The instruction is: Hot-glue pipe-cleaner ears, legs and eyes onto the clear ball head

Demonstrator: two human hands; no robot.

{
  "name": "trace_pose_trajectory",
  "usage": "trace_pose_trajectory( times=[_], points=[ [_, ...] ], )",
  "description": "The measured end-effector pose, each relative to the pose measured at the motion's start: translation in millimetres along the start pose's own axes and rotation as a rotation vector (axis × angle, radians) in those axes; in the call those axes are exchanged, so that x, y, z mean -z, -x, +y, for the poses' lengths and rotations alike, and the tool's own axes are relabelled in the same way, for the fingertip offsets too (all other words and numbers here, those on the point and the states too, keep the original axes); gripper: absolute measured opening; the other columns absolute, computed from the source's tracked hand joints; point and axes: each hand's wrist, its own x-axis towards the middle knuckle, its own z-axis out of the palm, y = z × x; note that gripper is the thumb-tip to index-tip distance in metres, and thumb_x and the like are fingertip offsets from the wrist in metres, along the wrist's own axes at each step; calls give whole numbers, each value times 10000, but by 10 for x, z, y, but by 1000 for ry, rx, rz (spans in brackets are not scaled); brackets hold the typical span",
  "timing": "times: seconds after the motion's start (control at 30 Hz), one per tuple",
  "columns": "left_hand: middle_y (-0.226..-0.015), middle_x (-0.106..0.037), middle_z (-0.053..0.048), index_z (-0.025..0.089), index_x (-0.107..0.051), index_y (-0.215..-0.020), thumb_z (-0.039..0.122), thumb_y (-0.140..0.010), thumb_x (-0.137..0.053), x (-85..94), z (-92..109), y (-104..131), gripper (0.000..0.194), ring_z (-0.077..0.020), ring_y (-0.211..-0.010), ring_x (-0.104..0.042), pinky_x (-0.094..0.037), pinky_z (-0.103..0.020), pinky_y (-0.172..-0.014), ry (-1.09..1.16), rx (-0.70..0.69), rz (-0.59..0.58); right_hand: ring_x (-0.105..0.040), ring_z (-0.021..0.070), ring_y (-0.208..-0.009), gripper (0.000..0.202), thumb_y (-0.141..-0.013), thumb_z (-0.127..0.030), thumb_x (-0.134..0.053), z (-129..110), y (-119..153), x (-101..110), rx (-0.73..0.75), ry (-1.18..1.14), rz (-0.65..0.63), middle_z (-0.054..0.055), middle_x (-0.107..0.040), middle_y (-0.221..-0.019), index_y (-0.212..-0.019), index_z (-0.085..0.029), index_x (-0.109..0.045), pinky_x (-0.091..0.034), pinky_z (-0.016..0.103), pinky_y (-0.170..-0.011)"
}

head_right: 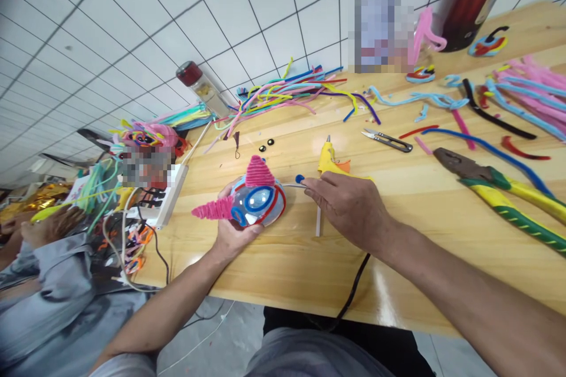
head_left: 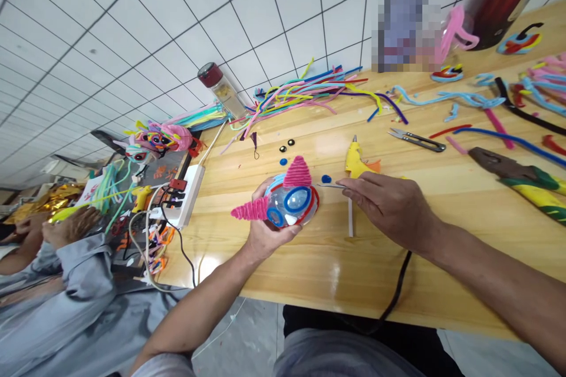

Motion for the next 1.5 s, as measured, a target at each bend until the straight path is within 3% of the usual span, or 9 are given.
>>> trace_pose_trajectory(
  times=[0.13, 0.33, 0.63, 0.83, 0.97, 1.17, 1.5],
  points=[
    [-1461, -600, -186, 240, -443, -1520, 735, -703, -885, -10, 36, -20, 1052, -358, -1281, -684, -578, -506, -1087, 126, 81, 12, -708, 148, -711, 294, -1138, -285, -504, -10, -6, 15, 12, 15, 1, 39, -776, -829, -1154, -178, -776, -425, 279, -611],
    [-1385, -666, -187, 210, -476, -1493, 754, -630, -914, -6, 74, -39, 1110, -369, -1251, -707, -561, -498, -1105, 222, 235, 33, -701, 146, -669, 296, -1137, -260, -500, -33, -25, 24, 37, 70, 26, 21, -751, -775, -1133, -173, -782, -411, 290, -578],
    [-1350, -686, -157, 234, -506, -1410, 712, -606, -954, 5, 25, -8, 1037, -368, -1273, -699, -551, -483, -1110, 272, 219, 37, -689, 136, -628, 299, -1139, -241, -488, -89, -14, -15, 44, 66, 49, 6, -724, -729, -1140, -171, -779, -427, 277, -579],
    [-1346, -689, -151, 239, -480, -1394, 757, -579, -943, -13, 23, -4, 1071, -357, -1217, -721, -568, -479, -1069, 240, 281, 40, -693, 136, -662, 293, -1136, -231, -492, -101, 20, -68, 34, 66, 21, 29, -773, -804, -1110, -174, -778, -438, 278, -601],
    [-1330, -696, -147, 235, -504, -1376, 727, -593, -949, -4, 4, -17, 1026, -360, -1223, -717, -572, -486, -1069, 256, 318, 23, -662, 138, -629, 319, -1139, -214, -471, -97, 35, -107, 22, 112, 24, 13, -732, -746, -1050, -181, -775, -403, 285, -574],
    [-1318, -709, -154, 228, -487, -1464, 695, -636, -936, 50, -2, -34, 1052, -382, -1220, -722, -558, -527, -1093, 239, 346, -62, -640, 148, -619, 283, -1133, -196, -482, -94, 48, -159, 18, 129, 18, 8, -699, -722, -1081, -167, -759, -389, 292, -583],
    [-1408, -645, -176, 237, -446, -1530, 741, -620, -906, 59, 15, -45, 1137, -400, -1228, -697, -544, -584, -1098, 178, 370, -56, -655, 155, -660, 284, -1134, -183, -478, -119, 44, -184, 13, 126, 47, 13, -708, -730, -1047, -169, -749, -405, 297, -621]
  ],
)
